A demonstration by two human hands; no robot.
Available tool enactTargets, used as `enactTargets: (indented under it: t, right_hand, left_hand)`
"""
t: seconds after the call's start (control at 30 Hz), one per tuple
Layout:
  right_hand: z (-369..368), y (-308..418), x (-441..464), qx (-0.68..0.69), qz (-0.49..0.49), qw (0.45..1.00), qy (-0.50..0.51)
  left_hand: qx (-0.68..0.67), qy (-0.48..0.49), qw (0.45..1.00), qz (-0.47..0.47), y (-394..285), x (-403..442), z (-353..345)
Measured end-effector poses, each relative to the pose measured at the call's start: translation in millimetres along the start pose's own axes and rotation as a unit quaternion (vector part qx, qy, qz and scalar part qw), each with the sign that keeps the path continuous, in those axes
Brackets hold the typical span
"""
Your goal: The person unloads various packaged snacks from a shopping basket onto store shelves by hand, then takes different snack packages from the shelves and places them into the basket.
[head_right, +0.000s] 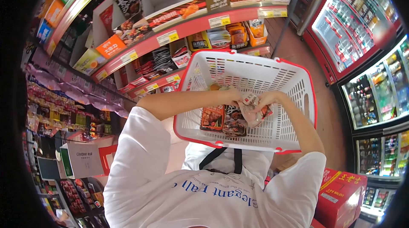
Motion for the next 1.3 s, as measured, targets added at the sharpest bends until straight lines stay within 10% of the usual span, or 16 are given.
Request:
enactTargets:
  t: [0.03, 0.07, 0.23, 0.4, 0.53, 0.67, 0.9, 1.0, 1.3]
  right_hand:
    - [1.9, 6.4, -9.4, 0.028, -0.007, 0.999, 0.021]
    - [6.3, 13.5, -20.7, 0.022, -0.007, 1.000, 0.020]
    - [30.6, 83.8, -78.6, 0.017, 0.283, 0.952, -0.117]
    - [18.5, 191.5, -161.2, -0.019, 0.212, 0.954, -0.213]
    - [9.8, 267.3, -190.7, -0.041, 0.195, 0.934, -0.297]
    - [29.0, 335.3, -192.3, -0.258, 0.441, 0.704, -0.493]
    - [24.6, 415.2, -189.1, -0.400, 0.492, 0.340, -0.695]
    - [34.1, 426.7, -181.5, -0.402, 0.506, 0.297, -0.704]
    - [82.1, 418.1, -122.9, -0.333, 0.457, 0.491, -0.663]
  left_hand:
    - [-0.390, -0.104, 0.903, 0.147, 3.0, -0.9, 2.8]
    - [-0.706, -0.191, 0.631, 0.259, 2.3, -10.8, 2.0]
    - [-0.726, -0.221, 0.629, 0.169, -43.9, -91.8, 91.4]
    - [-0.659, -0.353, 0.661, 0.067, -67.8, -171.4, 158.2]
    - [-0.320, -0.540, 0.773, 0.090, -61.2, -237.4, 206.9]
    - [-0.108, -0.722, 0.677, 0.091, -58.7, -296.4, 244.8]
    - [0.049, -0.811, 0.573, 0.109, -55.6, -357.4, 279.2]
    - [0.076, -0.803, 0.578, 0.124, -38.7, -369.6, 289.8]
    - [0.137, -0.652, 0.689, 0.285, 16.8, -366.9, 314.0]
Point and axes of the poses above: each hand's wrist, its own x-axis towards the middle knuckle, its own z-axis out of the back of the hand, y = z × x, the point moved 4 cm from there along x, towards the middle knuckle, and after that the axes turned 1 degree about -y, right-handed, at the moved point
